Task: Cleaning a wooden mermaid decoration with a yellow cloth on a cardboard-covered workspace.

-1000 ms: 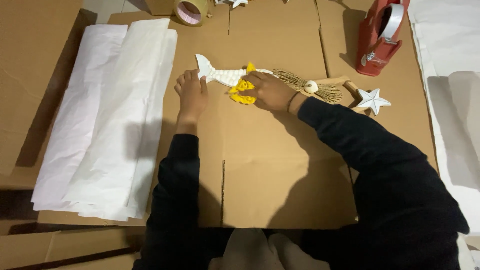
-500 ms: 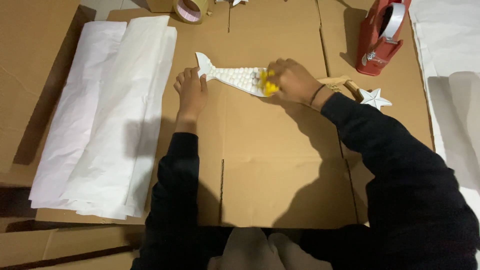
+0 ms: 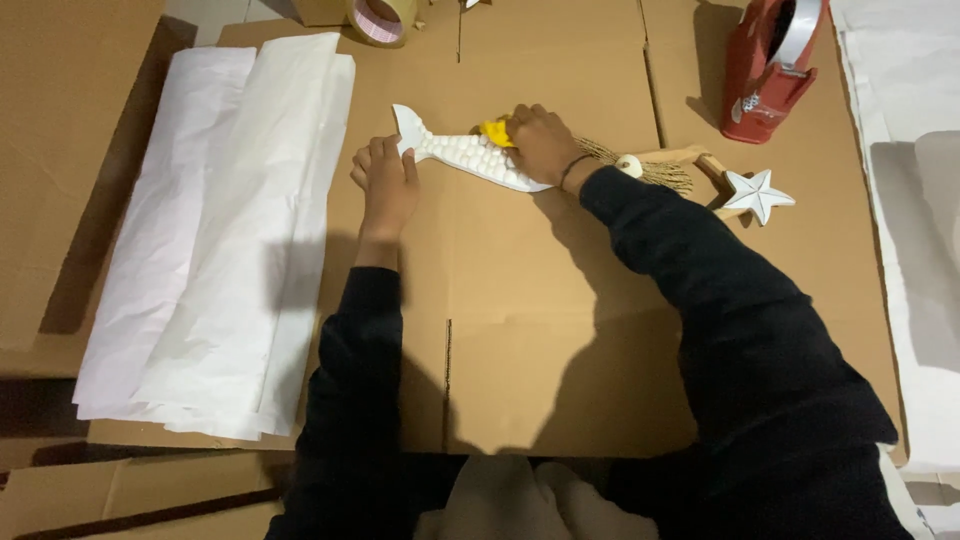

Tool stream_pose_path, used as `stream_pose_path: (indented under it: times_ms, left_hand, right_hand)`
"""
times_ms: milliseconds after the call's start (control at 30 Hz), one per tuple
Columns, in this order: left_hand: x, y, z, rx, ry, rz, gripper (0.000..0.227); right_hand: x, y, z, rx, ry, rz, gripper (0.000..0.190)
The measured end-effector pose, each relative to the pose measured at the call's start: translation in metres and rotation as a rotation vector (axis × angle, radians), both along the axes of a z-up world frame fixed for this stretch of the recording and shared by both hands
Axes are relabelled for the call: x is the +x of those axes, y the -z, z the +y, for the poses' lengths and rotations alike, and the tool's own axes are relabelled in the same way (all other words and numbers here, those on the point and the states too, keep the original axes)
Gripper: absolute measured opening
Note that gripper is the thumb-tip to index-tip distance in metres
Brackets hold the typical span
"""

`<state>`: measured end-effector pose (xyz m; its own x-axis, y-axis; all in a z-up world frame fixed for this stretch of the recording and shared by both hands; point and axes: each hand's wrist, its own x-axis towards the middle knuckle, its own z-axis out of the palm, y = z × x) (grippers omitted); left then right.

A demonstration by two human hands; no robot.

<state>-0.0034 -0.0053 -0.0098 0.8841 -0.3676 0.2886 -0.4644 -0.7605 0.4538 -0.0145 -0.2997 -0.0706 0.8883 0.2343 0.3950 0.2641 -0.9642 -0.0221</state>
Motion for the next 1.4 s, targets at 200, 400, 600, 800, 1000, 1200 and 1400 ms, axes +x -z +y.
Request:
stream_pose_path:
  times_ms: [200, 400, 600, 800, 1000, 1200, 1400]
  left_hand:
    - [0.010, 0.013, -0.001, 0.018, -0.035, -0.004, 0.032]
    - [0.028, 0.036, 0.002, -0.035, -0.002, -0.137, 0.036]
    - [0.006, 0.013, -0.002, 0.019, -0.046, -0.024, 0.032]
    - [-0.002, -0.006, -0.001, -0.029, -0.012, 0.042, 0.034]
    - [0.004, 0.002, 0.000, 0.007, -0.003, 0.035, 0.034]
    - [0.001, 0.000, 0.000, 0.008, 0.012, 0.031, 0.034]
    - [0.005, 0.005, 0.000, -0.002, 0.008, 0.018, 0.034]
  right_hand:
    - [-0.019, -0.058, 0.031, 0.515, -0.360, 0.173, 0.022]
    - [-0.079, -0.141, 0.012, 0.160, -0.332, 0.127, 0.033]
    - [-0.114, -0.056, -0.021, 0.091, -0.132, 0.166, 0.051]
    - [-0.120, -0.062, -0.013, -0.008, -0.154, -0.037, 0.048]
    - [-0.131, -0.100, -0.049, 0.224, -0.150, -0.036, 0.025]
    - [-0.185, -0.080, -0.034, 0.078, -0.188, 0.009, 0.033]
    - [-0.173, -0.073, -0.036, -0.209, -0.186, -0.426, 0.038]
